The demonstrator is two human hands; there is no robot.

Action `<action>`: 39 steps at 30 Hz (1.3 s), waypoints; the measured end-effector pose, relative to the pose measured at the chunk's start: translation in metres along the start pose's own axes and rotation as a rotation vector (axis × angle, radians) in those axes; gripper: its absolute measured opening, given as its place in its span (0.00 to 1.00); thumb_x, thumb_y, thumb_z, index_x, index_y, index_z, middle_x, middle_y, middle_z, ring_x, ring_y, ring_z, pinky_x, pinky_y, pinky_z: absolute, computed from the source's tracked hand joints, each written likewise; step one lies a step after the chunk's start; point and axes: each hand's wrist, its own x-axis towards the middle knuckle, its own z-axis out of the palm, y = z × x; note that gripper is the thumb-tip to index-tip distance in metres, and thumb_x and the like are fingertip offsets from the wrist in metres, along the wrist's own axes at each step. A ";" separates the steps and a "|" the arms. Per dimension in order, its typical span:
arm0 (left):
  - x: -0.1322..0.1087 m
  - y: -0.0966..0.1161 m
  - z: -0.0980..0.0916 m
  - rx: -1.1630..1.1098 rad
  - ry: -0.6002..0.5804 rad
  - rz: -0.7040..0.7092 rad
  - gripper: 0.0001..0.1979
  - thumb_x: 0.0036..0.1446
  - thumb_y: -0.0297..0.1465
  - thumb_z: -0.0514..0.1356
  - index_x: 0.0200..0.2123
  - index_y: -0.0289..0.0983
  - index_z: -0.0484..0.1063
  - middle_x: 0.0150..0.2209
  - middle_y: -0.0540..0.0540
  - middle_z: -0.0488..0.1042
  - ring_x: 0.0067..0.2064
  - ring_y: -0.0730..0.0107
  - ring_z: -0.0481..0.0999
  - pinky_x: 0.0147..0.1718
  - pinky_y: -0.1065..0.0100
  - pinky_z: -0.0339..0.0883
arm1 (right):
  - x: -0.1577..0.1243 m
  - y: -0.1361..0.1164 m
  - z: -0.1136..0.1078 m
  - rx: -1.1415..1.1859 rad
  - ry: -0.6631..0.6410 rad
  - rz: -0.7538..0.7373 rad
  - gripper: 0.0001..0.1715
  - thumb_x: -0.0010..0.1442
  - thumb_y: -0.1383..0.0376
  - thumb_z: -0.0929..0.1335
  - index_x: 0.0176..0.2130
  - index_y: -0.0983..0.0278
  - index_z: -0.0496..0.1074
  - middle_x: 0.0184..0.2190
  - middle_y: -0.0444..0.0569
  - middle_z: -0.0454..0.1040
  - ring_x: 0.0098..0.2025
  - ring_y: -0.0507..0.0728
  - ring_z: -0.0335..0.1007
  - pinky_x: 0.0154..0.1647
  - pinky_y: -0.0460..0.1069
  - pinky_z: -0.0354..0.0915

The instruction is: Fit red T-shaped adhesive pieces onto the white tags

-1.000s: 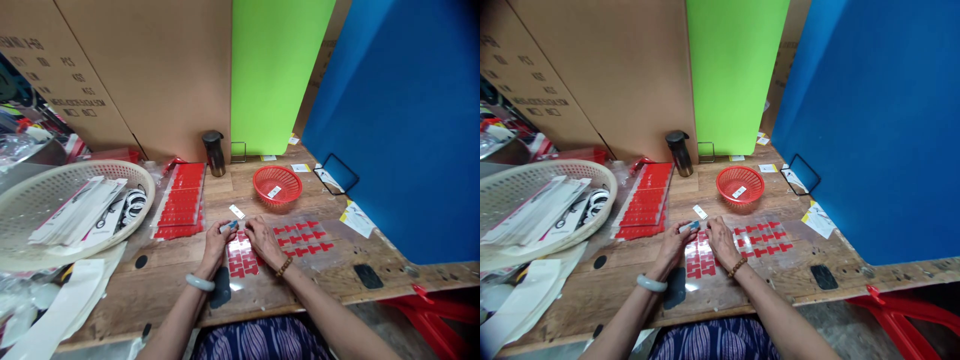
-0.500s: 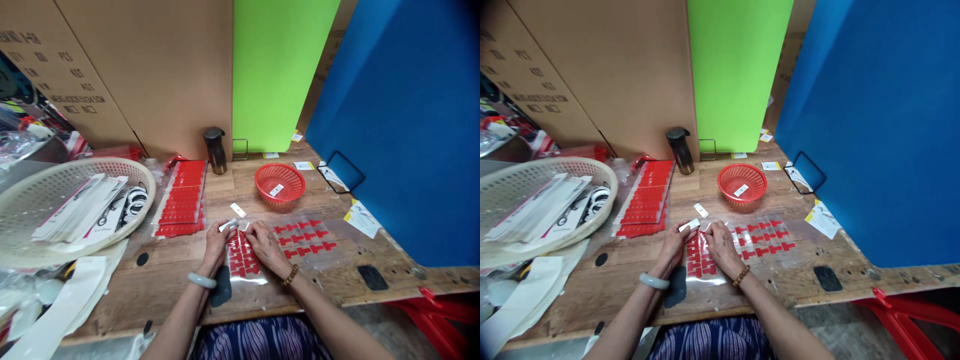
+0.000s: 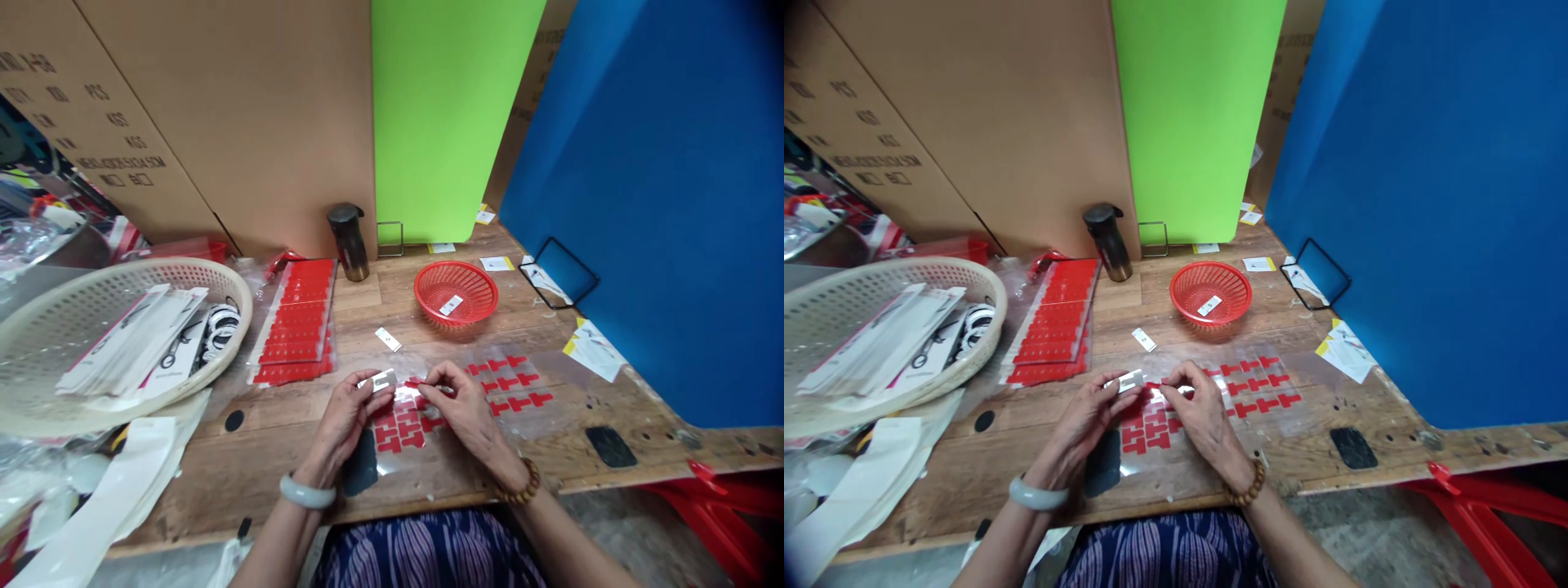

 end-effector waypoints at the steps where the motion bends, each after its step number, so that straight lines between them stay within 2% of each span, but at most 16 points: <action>1: -0.006 0.000 0.002 0.002 -0.014 -0.011 0.09 0.53 0.21 0.60 0.39 0.31 0.68 0.35 0.38 0.78 0.34 0.67 0.80 0.38 0.70 0.74 | -0.002 -0.003 -0.001 -0.018 0.009 -0.007 0.06 0.53 0.64 0.67 0.27 0.62 0.65 0.26 0.42 0.67 0.30 0.52 0.65 0.32 0.47 0.61; 5: -0.022 -0.003 0.009 0.008 -0.028 -0.038 0.10 0.53 0.24 0.61 0.40 0.31 0.69 0.35 0.39 0.78 0.32 0.69 0.80 0.36 0.71 0.75 | -0.010 -0.011 -0.001 -0.073 -0.003 -0.052 0.04 0.54 0.66 0.66 0.28 0.62 0.65 0.26 0.42 0.68 0.30 0.52 0.64 0.33 0.47 0.61; 11: -0.032 -0.008 0.015 0.038 -0.058 -0.035 0.10 0.51 0.27 0.64 0.37 0.32 0.70 0.36 0.41 0.77 0.31 0.69 0.80 0.34 0.71 0.75 | -0.017 -0.010 -0.002 -0.084 -0.070 -0.068 0.05 0.55 0.67 0.65 0.27 0.62 0.64 0.25 0.42 0.68 0.31 0.52 0.65 0.32 0.46 0.61; 22: -0.036 -0.012 0.020 0.075 -0.106 -0.039 0.10 0.50 0.30 0.64 0.36 0.33 0.70 0.36 0.42 0.77 0.32 0.69 0.79 0.35 0.70 0.74 | -0.021 -0.009 0.005 -0.160 -0.065 -0.133 0.06 0.55 0.70 0.64 0.27 0.61 0.63 0.25 0.41 0.67 0.29 0.51 0.63 0.30 0.45 0.59; 30: -0.035 -0.013 0.021 0.108 -0.110 -0.033 0.13 0.49 0.32 0.65 0.37 0.32 0.71 0.34 0.43 0.77 0.32 0.69 0.79 0.35 0.70 0.74 | -0.021 -0.012 0.005 -0.150 -0.088 -0.123 0.06 0.55 0.70 0.64 0.28 0.61 0.62 0.26 0.41 0.67 0.29 0.51 0.63 0.30 0.45 0.58; 39: -0.038 -0.010 0.024 0.126 -0.139 -0.013 0.12 0.52 0.31 0.63 0.39 0.31 0.70 0.39 0.42 0.77 0.33 0.68 0.79 0.35 0.71 0.73 | -0.020 -0.007 0.006 -0.159 -0.092 -0.148 0.06 0.55 0.71 0.64 0.28 0.62 0.62 0.26 0.41 0.66 0.29 0.51 0.62 0.30 0.45 0.57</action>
